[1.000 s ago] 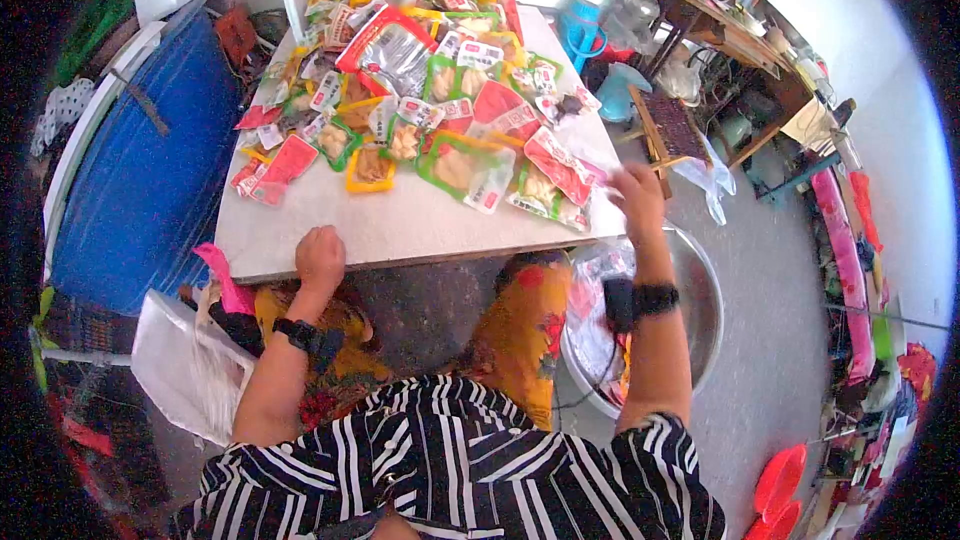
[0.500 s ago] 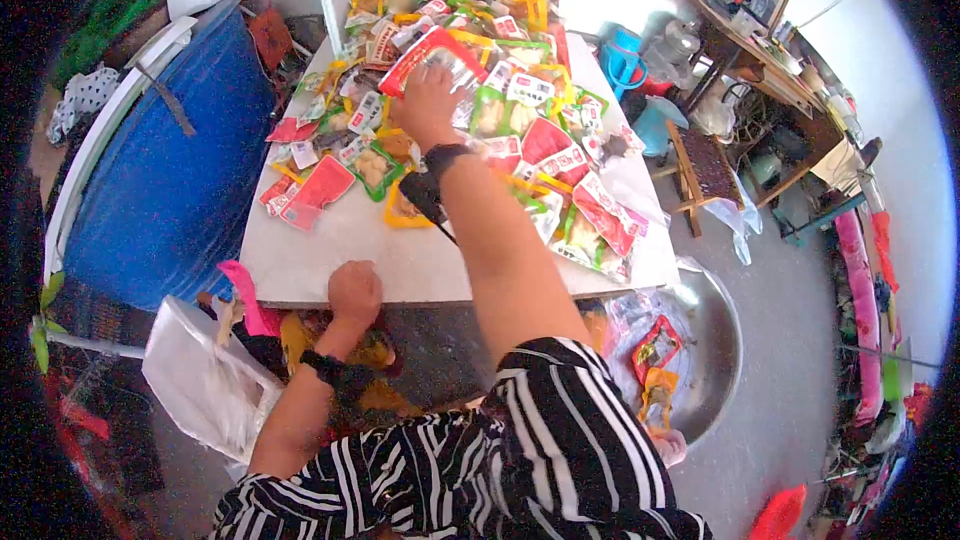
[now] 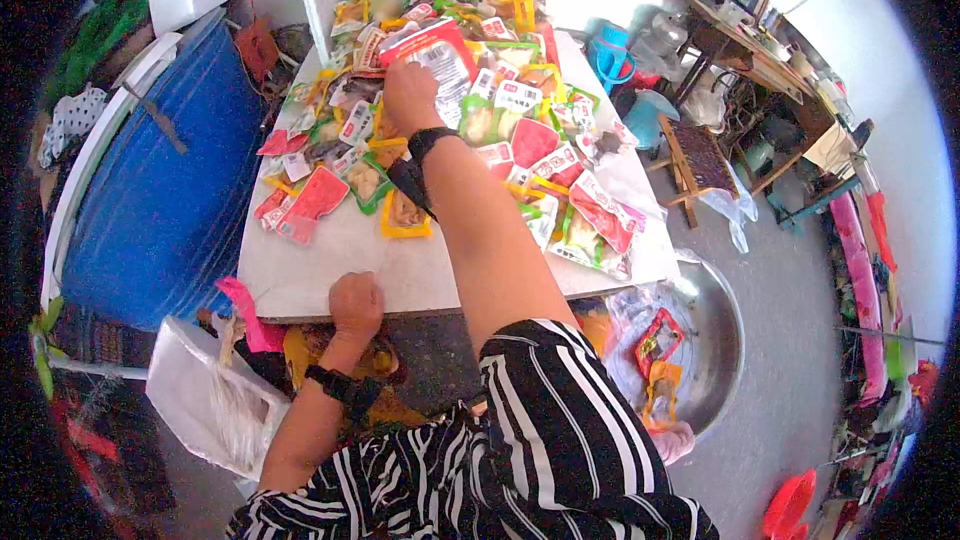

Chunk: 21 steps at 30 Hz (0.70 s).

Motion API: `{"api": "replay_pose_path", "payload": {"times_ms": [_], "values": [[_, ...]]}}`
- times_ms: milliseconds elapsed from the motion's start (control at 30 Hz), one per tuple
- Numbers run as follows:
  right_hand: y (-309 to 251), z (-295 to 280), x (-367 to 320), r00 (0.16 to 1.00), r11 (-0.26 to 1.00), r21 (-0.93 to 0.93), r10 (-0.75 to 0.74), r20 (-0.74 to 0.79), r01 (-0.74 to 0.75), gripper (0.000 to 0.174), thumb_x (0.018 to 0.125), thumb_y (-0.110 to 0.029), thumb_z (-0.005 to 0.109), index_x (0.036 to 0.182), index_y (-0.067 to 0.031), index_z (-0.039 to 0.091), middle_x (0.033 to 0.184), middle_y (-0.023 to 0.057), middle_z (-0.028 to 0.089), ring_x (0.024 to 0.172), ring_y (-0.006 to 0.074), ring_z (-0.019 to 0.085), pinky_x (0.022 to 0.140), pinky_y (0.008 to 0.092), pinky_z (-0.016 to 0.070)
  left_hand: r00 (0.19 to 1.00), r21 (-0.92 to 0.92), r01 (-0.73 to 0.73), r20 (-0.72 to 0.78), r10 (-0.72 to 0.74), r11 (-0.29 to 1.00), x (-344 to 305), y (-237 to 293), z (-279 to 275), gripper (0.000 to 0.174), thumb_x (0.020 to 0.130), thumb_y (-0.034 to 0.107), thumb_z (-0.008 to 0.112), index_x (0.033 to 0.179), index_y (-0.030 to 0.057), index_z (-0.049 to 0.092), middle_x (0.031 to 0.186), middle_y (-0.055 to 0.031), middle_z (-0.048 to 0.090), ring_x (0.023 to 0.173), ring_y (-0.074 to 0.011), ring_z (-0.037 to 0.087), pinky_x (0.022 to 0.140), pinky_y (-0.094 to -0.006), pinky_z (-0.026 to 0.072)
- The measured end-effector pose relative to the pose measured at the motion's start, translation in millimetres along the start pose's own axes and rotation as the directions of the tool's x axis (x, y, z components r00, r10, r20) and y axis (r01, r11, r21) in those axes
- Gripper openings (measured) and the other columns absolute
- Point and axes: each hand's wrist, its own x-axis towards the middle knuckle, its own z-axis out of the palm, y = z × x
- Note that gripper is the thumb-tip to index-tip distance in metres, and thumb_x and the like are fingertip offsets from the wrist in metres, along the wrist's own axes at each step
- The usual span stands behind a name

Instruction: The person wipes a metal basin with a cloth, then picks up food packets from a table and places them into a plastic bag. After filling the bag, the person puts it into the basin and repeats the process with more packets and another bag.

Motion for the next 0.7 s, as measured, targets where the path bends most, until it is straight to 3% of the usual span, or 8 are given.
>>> {"api": "replay_pose_path", "payload": {"times_ms": [200, 267, 300, 400, 433, 500, 533, 700], "values": [[2, -51, 35, 0.999, 0.987, 0.156, 0.033, 0.031, -0.037, 0.024, 0.072, -0.01, 0.043, 0.093, -0.0002, 0.041, 0.079, 0.0193, 0.052, 0.073, 0.0327, 0.053, 0.059, 0.0406, 0.043, 1.0, -0.038, 0.006, -0.026, -0.007, 0.999, 1, 3, -5, 0.008, 0.062, 0.008, 0.05, 0.068, 0.0045, 0.047, 0.059, -0.0112, 0.042, 0.058, -0.03, 0.044, 0.049, -0.0398, 0.0334], [24, -52, 51, 0.97, 0.942, 0.335, 0.069, -0.232, 0.014, 0.026, 0.072, -0.009, 0.043, 0.095, 0.0019, 0.041, 0.082, 0.021, 0.052, 0.074, 0.0342, 0.052, 0.061, 0.0405, 0.0426, 1.0, -0.022, -0.001, -0.025, 0.0, 1.0, 0, 2, -3, 0.008, 0.062, 0.009, 0.05, 0.068, 0.0046, 0.048, 0.059, -0.0111, 0.043, 0.058, -0.0298, 0.044, 0.049, -0.0397, 0.0334], [35, -58, 59, 0.959, 0.942, 0.312, 0.198, -0.204, -0.128, 0.027, 0.067, -0.008, 0.048, 0.091, 0.0027, 0.042, 0.079, 0.0235, 0.053, 0.073, 0.0343, 0.053, 0.062, 0.0411, 0.0426, 1.0, -0.015, -0.007, -0.025, 0.007, 1.0, 0, 1, -3, 0.008, 0.062, 0.009, 0.05, 0.069, 0.0046, 0.048, 0.059, -0.0111, 0.043, 0.058, -0.0298, 0.044, 0.049, -0.0397, 0.0334], [60, -97, 61, 0.78, 0.67, 0.628, 0.607, -0.155, -0.396, 0.022, 0.065, -0.004, 0.046, 0.085, 0.0043, 0.047, 0.08, 0.0202, 0.054, 0.069, 0.0291, 0.055, 0.061, 0.037, 0.0422, 1.0, -0.014, 0.006, -0.005, -0.006, 1.0, 1, 3, -5, 0.006, 0.063, 0.01, 0.05, 0.066, 0.0052, 0.048, 0.059, -0.0112, 0.043, 0.058, -0.0296, 0.044, 0.049, -0.0397, 0.0338], [78, -107, 58, 0.827, 0.478, 0.839, 0.558, -0.062, -0.26, 0.017, 0.064, -0.003, 0.046, 0.079, 0.0025, 0.052, 0.076, 0.0156, 0.055, 0.066, 0.0234, 0.054, 0.058, 0.0349, 0.0419, 1.0, -0.001, 0.02, 0.007, -0.02, 1.0, 1, 2, -4, 0.006, 0.064, 0.01, 0.05, 0.066, 0.0054, 0.047, 0.059, -0.0112, 0.044, 0.058, -0.0297, 0.045, 0.05, -0.04, 0.034], [115, -126, 38, 0.98, 0.987, 0.133, 0.108, -0.166, -0.086, 0.014, 0.061, -0.005, 0.048, 0.072, 0.0004, 0.055, 0.07, 0.0154, 0.056, 0.066, 0.0264, 0.054, 0.058, 0.0354, 0.0425, 0.998, 0.021, 0.047, 0.032, -0.047, 0.999, -2, 1, 0, 0.007, 0.065, 0.012, 0.049, 0.064, 0.0059, 0.047, 0.059, -0.0112, 0.044, 0.058, -0.0299, 0.045, 0.05, -0.0405, 0.0343], [134, -135, 29, 0.971, 0.968, -0.238, -0.126, -0.204, 0.076, 0.013, 0.06, -0.006, 0.049, 0.069, -0.0006, 0.056, 0.068, 0.0153, 0.056, 0.065, 0.0278, 0.054, 0.058, 0.0357, 0.0428, 0.999, 0.03, 0.03, 0.018, -0.031, 0.999, -2, 1, 1, 0.006, 0.064, 0.011, 0.048, 0.063, 0.0062, 0.046, 0.058, -0.0106, 0.043, 0.057, -0.0297, 0.044, 0.05, -0.0407, 0.0338], [160, -215, -58, 0.967, 0.992, -0.06, -0.12, -0.226, 0.109, 0.014, 0.06, -0.009, 0.052, 0.07, -0.0015, 0.057, 0.072, 0.0154, 0.054, 0.069, 0.0317, 0.052, 0.062, 0.0349, 0.0418, 1.0, 0.022, 0.026, -0.012, -0.025, 0.999, 0, 4, -3, 0.006, 0.064, 0.01, 0.047, 0.061, 0.006, 0.044, 0.057, -0.0099, 0.043, 0.056, -0.0298, 0.044, 0.049, -0.0418, 0.0333]]}}
